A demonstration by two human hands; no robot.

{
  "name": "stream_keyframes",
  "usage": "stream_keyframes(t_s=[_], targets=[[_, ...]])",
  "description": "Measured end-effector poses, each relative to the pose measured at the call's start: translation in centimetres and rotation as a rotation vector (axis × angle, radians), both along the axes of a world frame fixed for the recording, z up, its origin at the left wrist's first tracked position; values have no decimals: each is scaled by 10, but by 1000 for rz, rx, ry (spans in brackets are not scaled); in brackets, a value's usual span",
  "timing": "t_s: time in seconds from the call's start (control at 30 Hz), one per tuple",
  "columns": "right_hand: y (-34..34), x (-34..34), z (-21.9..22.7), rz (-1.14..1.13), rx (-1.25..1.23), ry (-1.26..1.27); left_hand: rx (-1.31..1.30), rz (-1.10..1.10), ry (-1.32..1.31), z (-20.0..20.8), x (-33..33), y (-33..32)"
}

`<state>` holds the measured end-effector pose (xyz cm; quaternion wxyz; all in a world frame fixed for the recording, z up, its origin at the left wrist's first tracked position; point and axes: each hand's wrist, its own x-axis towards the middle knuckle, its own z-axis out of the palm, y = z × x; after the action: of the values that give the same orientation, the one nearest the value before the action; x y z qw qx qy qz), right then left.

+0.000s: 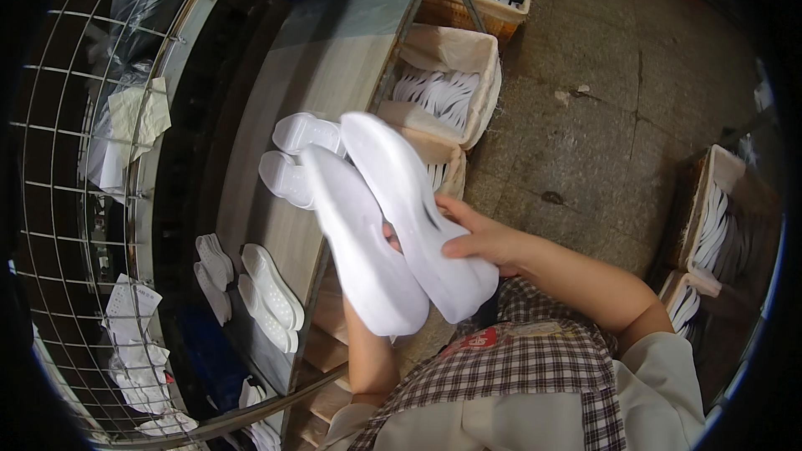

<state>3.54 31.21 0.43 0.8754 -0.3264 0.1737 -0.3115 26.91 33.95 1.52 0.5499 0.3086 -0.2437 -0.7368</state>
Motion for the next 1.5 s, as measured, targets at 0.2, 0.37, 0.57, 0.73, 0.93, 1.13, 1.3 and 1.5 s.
stream_keyframes(t_s=[0.2, 0.37, 0.57, 0.73, 0.93, 1.13, 1.3, 1.5], targets=[[-10, -17, -6, -61, 229, -390, -220, -39, 842, -10, -1, -5], [-16, -27, -1, -134, 209, -426, -314, -143, 906, -10, 11, -12], [-64, 19, 17, -113, -11, 36, -425, 73, 745, -4, 63, 23], [-128, 130, 44, 17, -141, 274, -426, 277, 705, -11, 108, 55], [-195, 271, 71, 213, -120, 267, -451, 351, 671, -7, 148, 70], [-227, 334, 45, 259, -157, 422, -288, 508, 641, 10, 158, 74], [-191, 303, 60, -275, -755, 534, -227, 553, 555, 31, 148, 61], [-40, 192, 94, 256, -1232, 198, -167, 645, 353, 41, 104, 23]])
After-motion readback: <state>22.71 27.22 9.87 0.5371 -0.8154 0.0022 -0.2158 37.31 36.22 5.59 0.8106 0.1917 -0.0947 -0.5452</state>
